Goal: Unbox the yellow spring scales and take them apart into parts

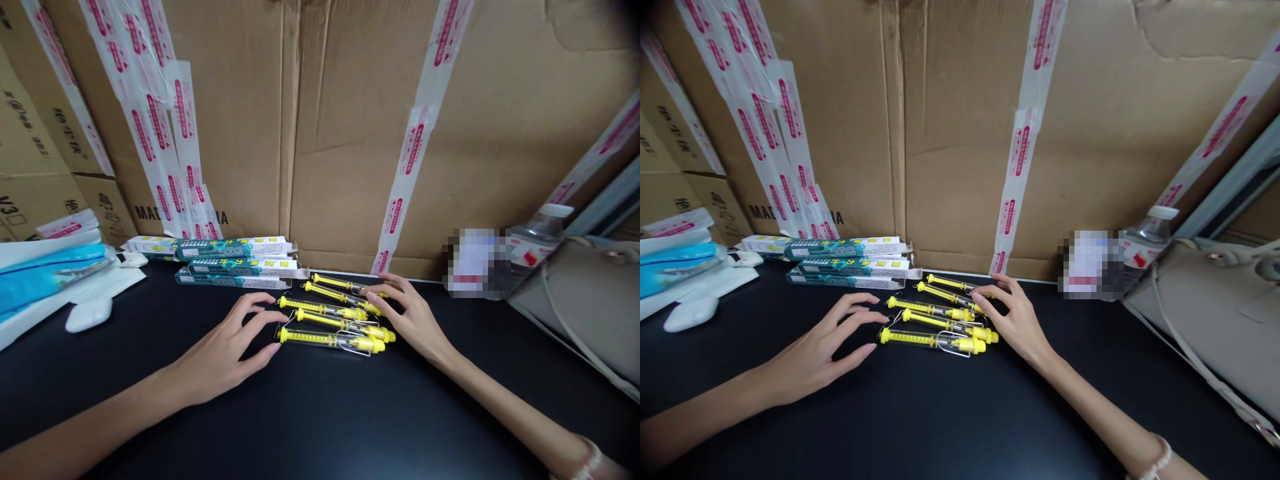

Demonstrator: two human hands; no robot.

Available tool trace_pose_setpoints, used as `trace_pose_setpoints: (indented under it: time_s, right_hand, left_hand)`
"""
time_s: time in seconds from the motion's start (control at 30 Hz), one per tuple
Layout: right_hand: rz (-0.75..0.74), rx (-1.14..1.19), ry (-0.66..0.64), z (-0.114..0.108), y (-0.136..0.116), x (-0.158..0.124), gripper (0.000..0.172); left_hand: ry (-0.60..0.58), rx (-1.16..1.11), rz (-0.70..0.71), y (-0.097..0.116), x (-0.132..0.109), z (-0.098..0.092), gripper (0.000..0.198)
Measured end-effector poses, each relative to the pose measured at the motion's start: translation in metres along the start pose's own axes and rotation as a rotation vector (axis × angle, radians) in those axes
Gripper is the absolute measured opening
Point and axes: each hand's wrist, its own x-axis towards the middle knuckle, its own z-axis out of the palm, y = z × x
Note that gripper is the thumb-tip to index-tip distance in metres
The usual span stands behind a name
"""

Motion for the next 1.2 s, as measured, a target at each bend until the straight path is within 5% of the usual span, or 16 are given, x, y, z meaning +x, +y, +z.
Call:
trace_pose_setpoints:
  time_s: [0.5, 0.8, 1.1, 1.2]
  right_hand:
    - [0.152, 0.225, -0.013, -0.004, 0.015, -0.002, 0.043]
    - [0.129, 0.386, -0.091, -0.007, 0.025, -0.003, 0.009]
    - [0.134, 0.565, -0.287, -0.024, 0.038, -0.002, 0.053]
    - [0.141, 0.6, -0.307, -0.027, 0.041, -0.002, 0.056]
  left_hand:
    - [-0.019, -0.035, -0.074, 0.001, -0.002, -0.003, 0.029]
    - [-0.03, -0.024, -0.057, 0.0, -0.003, -0.003, 0.03]
    - [-0.098, -0.028, -0.066, -0.002, -0.003, -0.005, 0.029]
    - [-0.103, -0.036, -0.071, -0.002, -0.004, -0.005, 0.029]
